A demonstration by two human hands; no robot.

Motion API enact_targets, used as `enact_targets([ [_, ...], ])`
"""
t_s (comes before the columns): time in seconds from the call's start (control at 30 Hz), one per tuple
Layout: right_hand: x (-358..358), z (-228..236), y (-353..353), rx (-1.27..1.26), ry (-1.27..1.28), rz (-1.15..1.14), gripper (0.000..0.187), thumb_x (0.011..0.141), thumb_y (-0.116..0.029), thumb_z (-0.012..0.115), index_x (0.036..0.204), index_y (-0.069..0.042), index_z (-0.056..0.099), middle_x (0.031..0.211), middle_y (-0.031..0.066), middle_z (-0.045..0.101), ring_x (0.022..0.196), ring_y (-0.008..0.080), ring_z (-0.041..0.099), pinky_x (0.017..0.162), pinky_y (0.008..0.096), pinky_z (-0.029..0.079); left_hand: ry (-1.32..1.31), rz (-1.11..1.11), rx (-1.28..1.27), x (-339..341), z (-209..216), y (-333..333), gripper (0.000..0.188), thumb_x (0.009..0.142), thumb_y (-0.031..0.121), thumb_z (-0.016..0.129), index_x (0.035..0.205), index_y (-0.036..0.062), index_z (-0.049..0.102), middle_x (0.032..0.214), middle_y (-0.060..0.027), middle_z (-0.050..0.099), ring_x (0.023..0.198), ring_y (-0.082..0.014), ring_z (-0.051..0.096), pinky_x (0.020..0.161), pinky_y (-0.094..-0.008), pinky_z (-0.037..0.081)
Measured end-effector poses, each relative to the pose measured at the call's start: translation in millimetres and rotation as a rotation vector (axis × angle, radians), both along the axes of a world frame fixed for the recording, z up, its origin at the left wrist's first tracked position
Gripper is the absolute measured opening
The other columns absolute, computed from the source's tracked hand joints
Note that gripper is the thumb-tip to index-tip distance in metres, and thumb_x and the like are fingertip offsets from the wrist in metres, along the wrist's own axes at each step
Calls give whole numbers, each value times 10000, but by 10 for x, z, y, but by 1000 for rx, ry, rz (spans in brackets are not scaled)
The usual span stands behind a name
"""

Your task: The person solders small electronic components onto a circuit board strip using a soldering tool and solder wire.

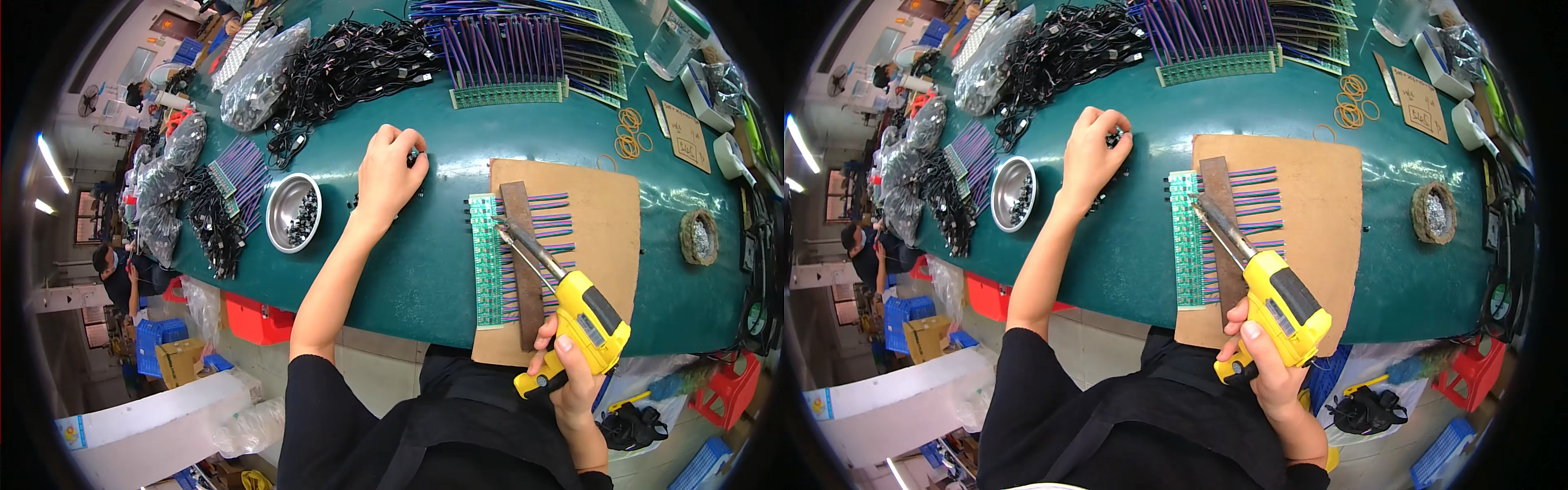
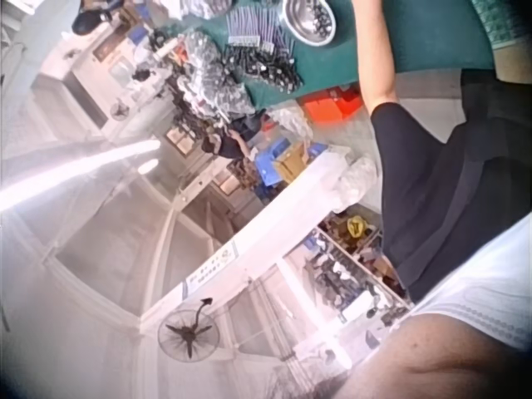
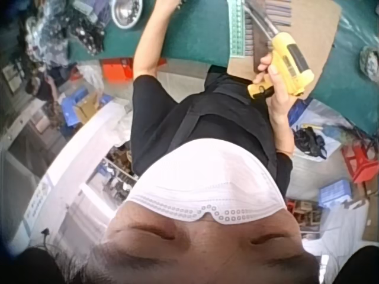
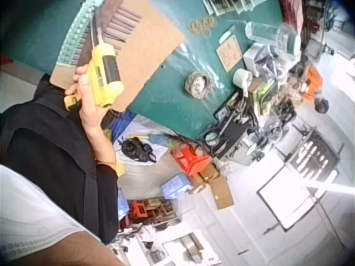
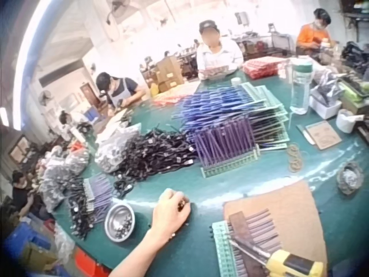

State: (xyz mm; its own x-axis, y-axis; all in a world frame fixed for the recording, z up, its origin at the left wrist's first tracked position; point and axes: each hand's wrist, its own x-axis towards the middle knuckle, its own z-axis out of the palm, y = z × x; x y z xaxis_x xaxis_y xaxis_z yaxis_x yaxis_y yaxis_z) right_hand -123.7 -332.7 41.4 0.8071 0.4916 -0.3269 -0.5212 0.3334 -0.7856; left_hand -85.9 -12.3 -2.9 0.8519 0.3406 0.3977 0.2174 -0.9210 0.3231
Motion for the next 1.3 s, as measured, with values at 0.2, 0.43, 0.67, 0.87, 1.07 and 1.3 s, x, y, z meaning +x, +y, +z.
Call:
enact_targets([
  [0.2,18,-11,-29,3,5,-9,360,829,-70,556,1158,55,479,932,138,575,793,173,592,545,287,559,112,-121,-975,-223,85,-181,98,795,45,628,876,45,572,809,-7,569,681,-65,537,606,-210,434],
  [0.43,10,-33,2,35,30,25,397,832,-86,558,1190,57,459,955,144,570,846,179,583,595,308,573,290,-175,-1397,-444,110,-451,141,822,46,626,946,-12,592,861,-69,627,752,-107,605,673,-232,502],
  [0.67,-48,-32,45,-104,35,58,306,823,-121,559,1063,62,508,859,120,568,674,140,581,534,274,554,264,-175,-1389,-391,34,-549,204,797,16,617,962,7,497,757,-57,617,658,-103,595,597,-228,490],
  [0.87,-44,-84,35,-46,38,72,338,829,-40,577,1144,40,484,881,118,590,664,137,594,532,292,551,304,-185,-1376,-360,9,-512,209,784,13,619,950,12,494,723,-39,601,636,-98,584,580,-222,481],
  [1.07,-38,-73,45,-89,22,111,338,833,-31,580,1148,42,483,885,122,594,664,142,601,537,294,551,351,-171,-1367,-338,25,-488,210,773,11,619,939,15,491,698,-30,590,623,-96,578,568,-223,484],
  [1.3,-67,-89,30,-73,20,71,341,839,-31,577,1157,43,480,886,121,595,674,154,613,559,290,557,363,-175,-1352,-329,15,-482,201,770,18,620,924,21,491,684,-22,579,608,-92,570,566,-222,482],
])
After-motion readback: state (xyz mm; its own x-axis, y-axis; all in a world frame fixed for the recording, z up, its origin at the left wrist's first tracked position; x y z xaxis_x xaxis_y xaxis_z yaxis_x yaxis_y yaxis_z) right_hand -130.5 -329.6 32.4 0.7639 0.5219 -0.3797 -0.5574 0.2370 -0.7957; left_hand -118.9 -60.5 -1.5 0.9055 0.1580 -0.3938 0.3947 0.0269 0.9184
